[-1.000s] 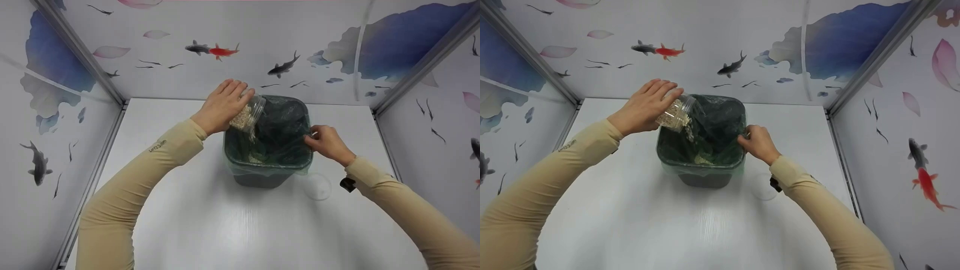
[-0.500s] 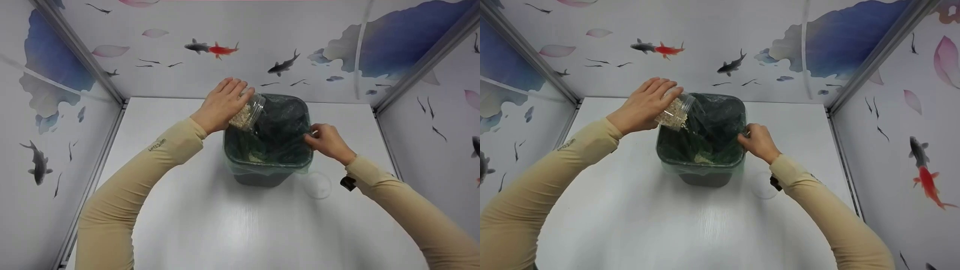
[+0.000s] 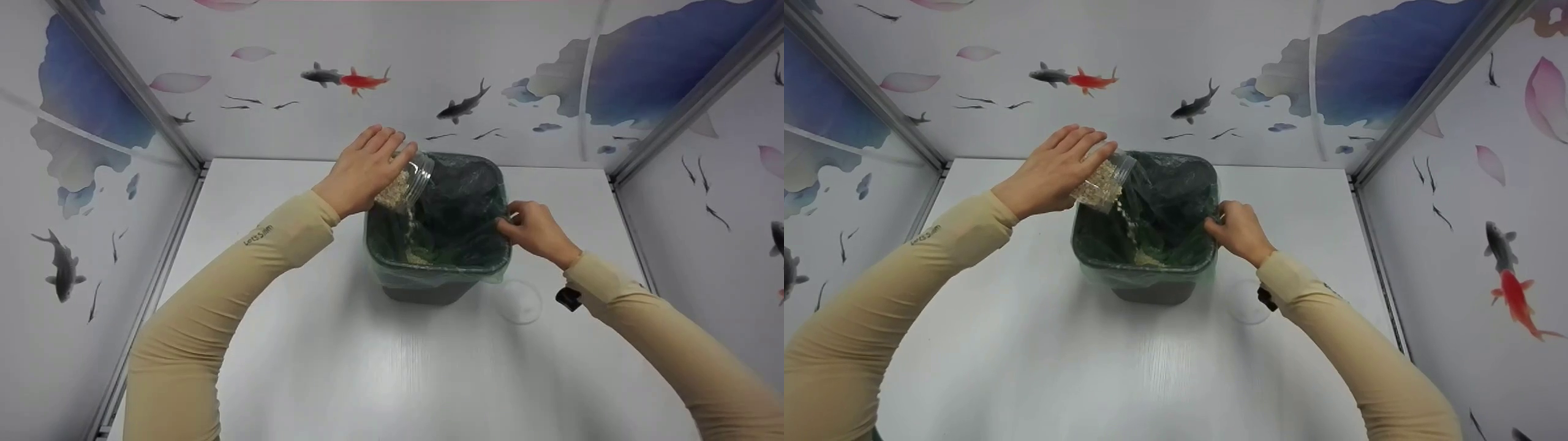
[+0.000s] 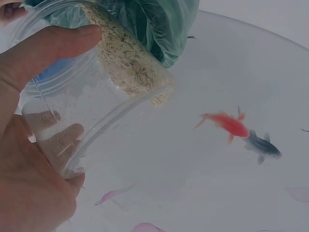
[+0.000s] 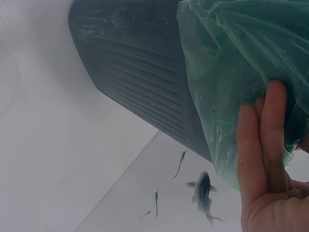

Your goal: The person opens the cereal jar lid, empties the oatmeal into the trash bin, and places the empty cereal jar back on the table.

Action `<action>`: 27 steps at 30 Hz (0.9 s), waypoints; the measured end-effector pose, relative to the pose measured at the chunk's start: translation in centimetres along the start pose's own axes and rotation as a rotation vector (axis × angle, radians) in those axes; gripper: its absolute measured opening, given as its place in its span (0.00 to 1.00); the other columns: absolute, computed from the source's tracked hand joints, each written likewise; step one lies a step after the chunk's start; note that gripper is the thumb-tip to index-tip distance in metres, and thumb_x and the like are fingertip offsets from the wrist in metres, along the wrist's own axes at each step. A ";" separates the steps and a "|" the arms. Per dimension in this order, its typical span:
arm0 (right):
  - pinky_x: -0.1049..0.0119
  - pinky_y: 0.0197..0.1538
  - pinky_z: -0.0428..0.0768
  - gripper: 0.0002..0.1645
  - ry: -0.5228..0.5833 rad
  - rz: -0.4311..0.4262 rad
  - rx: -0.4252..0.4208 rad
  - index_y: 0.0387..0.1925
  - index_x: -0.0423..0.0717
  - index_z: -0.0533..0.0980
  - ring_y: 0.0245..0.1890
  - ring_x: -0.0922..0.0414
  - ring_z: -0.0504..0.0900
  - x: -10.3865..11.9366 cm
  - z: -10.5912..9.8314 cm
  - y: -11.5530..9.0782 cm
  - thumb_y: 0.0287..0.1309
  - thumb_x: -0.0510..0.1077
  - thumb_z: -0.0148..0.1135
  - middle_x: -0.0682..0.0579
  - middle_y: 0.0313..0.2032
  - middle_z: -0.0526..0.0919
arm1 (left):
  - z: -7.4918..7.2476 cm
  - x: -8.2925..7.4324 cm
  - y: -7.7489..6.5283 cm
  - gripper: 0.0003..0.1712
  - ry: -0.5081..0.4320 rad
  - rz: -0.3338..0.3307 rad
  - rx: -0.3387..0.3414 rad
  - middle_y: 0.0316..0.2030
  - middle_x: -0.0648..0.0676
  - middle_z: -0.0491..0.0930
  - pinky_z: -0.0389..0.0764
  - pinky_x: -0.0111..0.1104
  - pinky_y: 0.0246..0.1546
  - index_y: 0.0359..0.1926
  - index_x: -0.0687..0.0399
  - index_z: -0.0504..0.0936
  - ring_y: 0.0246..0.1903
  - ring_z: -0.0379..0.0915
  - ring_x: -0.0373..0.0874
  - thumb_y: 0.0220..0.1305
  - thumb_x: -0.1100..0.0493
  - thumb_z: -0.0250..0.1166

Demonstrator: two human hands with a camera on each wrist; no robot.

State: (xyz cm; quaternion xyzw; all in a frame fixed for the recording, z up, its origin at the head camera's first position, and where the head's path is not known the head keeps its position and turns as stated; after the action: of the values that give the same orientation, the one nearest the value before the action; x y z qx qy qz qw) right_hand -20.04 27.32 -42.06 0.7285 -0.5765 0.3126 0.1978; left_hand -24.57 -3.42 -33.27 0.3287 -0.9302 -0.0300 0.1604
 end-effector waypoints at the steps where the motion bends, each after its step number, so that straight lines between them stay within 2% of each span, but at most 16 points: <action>1: 0.64 0.31 0.82 0.13 0.000 0.000 0.001 0.39 0.26 0.75 0.28 0.49 0.86 0.0 0.0 0.0 0.64 0.37 0.54 0.34 0.32 0.84 | -0.1 0.0 0.1 0.48 0.002 -0.001 0.007 0.61 0.63 0.67 0.53 0.44 0.68 0.67 0.60 0.62 0.63 0.59 0.56 0.46 0.62 0.76; 7: 0.63 0.31 0.82 0.14 0.003 0.003 0.001 0.41 0.25 0.75 0.29 0.49 0.86 0.1 -0.1 0.0 0.64 0.37 0.54 0.34 0.33 0.84 | -0.6 -0.1 0.5 0.45 -0.013 -0.009 0.041 0.62 0.63 0.66 0.52 0.44 0.68 0.68 0.60 0.61 0.64 0.58 0.57 0.51 0.63 0.73; 13: 0.71 0.28 0.79 0.14 0.004 0.007 -0.001 0.40 0.25 0.75 0.28 0.50 0.86 0.0 0.0 0.1 0.64 0.37 0.54 0.35 0.32 0.84 | -1.1 -0.3 0.9 0.49 -0.005 -0.009 0.063 0.63 0.63 0.65 0.51 0.44 0.68 0.68 0.60 0.61 0.64 0.58 0.57 0.46 0.60 0.76; 21: 0.71 0.26 0.77 0.12 -0.011 -0.003 -0.008 0.37 0.28 0.76 0.25 0.52 0.85 -0.1 0.0 0.2 0.63 0.37 0.55 0.39 0.28 0.84 | -1.1 -0.6 1.1 0.52 0.021 0.004 0.020 0.62 0.62 0.66 0.51 0.43 0.68 0.68 0.59 0.62 0.63 0.58 0.56 0.42 0.60 0.78; 27: 0.72 0.25 0.76 0.10 -0.011 -0.007 -0.013 0.35 0.28 0.76 0.24 0.54 0.84 -0.1 0.1 0.2 0.63 0.36 0.55 0.40 0.26 0.84 | -1.1 -0.9 1.3 0.53 0.033 0.004 0.028 0.63 0.62 0.66 0.50 0.42 0.68 0.69 0.59 0.62 0.64 0.58 0.55 0.41 0.59 0.79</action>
State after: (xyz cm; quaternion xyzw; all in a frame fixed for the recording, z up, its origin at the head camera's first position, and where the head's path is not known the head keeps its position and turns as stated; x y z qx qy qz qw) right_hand -20.24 27.26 -42.16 0.7308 -0.5772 0.3044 0.2004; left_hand -24.35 -1.83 -32.23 0.3297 -0.9284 -0.0113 0.1713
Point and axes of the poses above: each hand's wrist, its own y-axis towards the middle knuckle, its own z-axis out of the palm, x = y × z, the point moved 1 cm from there along y, towards the middle knuckle
